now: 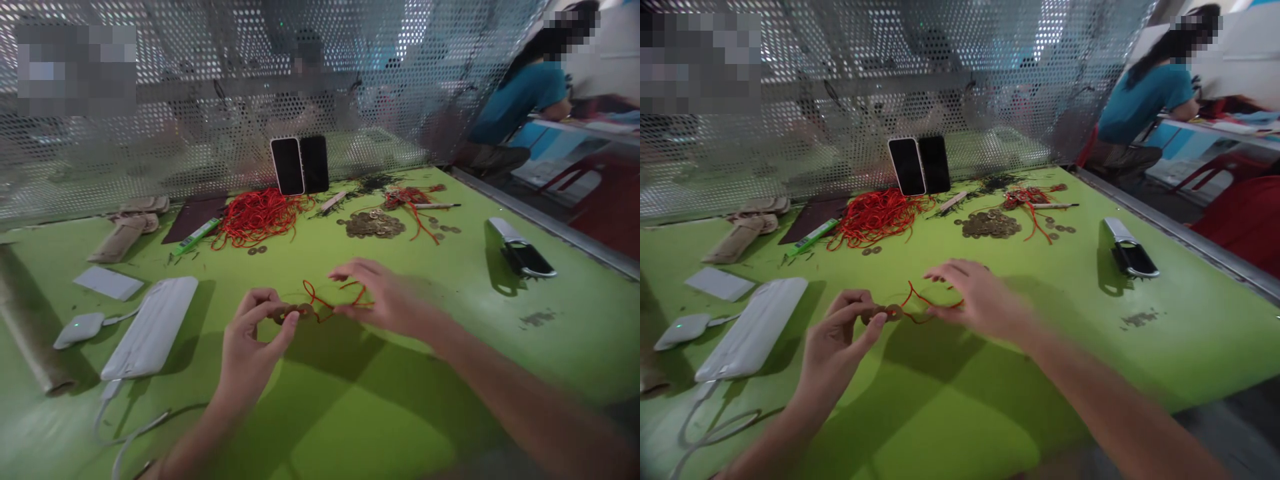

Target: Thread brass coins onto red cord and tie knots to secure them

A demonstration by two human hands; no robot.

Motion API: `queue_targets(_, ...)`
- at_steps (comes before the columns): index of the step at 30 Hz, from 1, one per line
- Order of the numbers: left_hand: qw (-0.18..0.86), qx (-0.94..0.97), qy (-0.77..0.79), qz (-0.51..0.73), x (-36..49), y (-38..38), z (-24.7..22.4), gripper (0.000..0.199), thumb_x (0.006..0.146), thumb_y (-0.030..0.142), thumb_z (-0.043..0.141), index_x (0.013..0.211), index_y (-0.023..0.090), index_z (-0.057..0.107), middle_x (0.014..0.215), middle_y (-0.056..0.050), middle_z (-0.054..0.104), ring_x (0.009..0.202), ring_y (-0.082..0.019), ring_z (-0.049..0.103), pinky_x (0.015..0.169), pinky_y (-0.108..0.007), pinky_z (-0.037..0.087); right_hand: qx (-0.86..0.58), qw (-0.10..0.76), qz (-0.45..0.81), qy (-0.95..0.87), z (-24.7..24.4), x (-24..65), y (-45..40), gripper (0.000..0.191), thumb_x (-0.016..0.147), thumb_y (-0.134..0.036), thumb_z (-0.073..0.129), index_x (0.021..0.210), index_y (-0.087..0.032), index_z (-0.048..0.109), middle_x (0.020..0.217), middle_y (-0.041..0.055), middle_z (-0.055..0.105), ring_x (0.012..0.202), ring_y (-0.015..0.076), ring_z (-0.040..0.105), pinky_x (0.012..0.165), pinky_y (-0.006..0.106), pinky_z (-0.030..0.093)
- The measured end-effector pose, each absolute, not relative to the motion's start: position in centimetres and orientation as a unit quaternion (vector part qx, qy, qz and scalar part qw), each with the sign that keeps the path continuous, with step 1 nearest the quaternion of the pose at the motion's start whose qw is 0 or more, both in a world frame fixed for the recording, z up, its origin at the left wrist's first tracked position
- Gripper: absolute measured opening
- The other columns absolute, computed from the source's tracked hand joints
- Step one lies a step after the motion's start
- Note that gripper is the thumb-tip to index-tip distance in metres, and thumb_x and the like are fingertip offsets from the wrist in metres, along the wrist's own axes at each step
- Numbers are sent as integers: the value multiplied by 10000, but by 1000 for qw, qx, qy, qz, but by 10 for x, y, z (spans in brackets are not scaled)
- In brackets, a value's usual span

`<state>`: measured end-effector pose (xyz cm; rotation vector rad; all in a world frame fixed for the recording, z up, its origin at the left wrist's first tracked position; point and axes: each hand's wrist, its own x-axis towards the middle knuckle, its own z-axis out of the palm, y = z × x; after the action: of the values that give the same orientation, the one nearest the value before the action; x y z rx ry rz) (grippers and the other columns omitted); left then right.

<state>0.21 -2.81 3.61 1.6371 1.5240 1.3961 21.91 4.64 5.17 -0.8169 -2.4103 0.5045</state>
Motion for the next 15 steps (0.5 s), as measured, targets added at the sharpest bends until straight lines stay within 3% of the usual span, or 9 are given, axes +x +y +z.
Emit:
queue_targets(2, 251, 612, 559, 500, 4, -29, 35, 57, 744, 199, 640, 785, 229, 665, 892, -12, 513, 874, -142, 508, 696, -233, 443, -264, 323, 175, -892, 49, 203, 33, 452, 799, -446, 594, 1154, -185, 495, 1070, 76, 610, 986, 195, 552, 853, 333, 438)
queue_targets(6, 266, 629, 551, 480, 8, -30, 35, 56, 744, 197, 638, 785, 221, 668, 870, -17, 518, 812, -140, 523, 682, -246, 452, -225, 390, 142, -882, 42, 187, 20, 220, 843, -329, 573, 1009, -185, 566, 926, 55, 641, 889, 179, 571, 787, 307, 440)
queue_targets(15, 298, 631, 558, 449, 7, -30, 36, 66, 753, 227, 638, 806, 220, 676, 857, -12, 518, 734, -121, 527, 654, -245, 462, -189, 358, 124, -906, 41, 198, 28, 251, 881, -253, 523, 1119, -208, 590, 929, 55, 619, 840, 152, 554, 740, 282, 449)
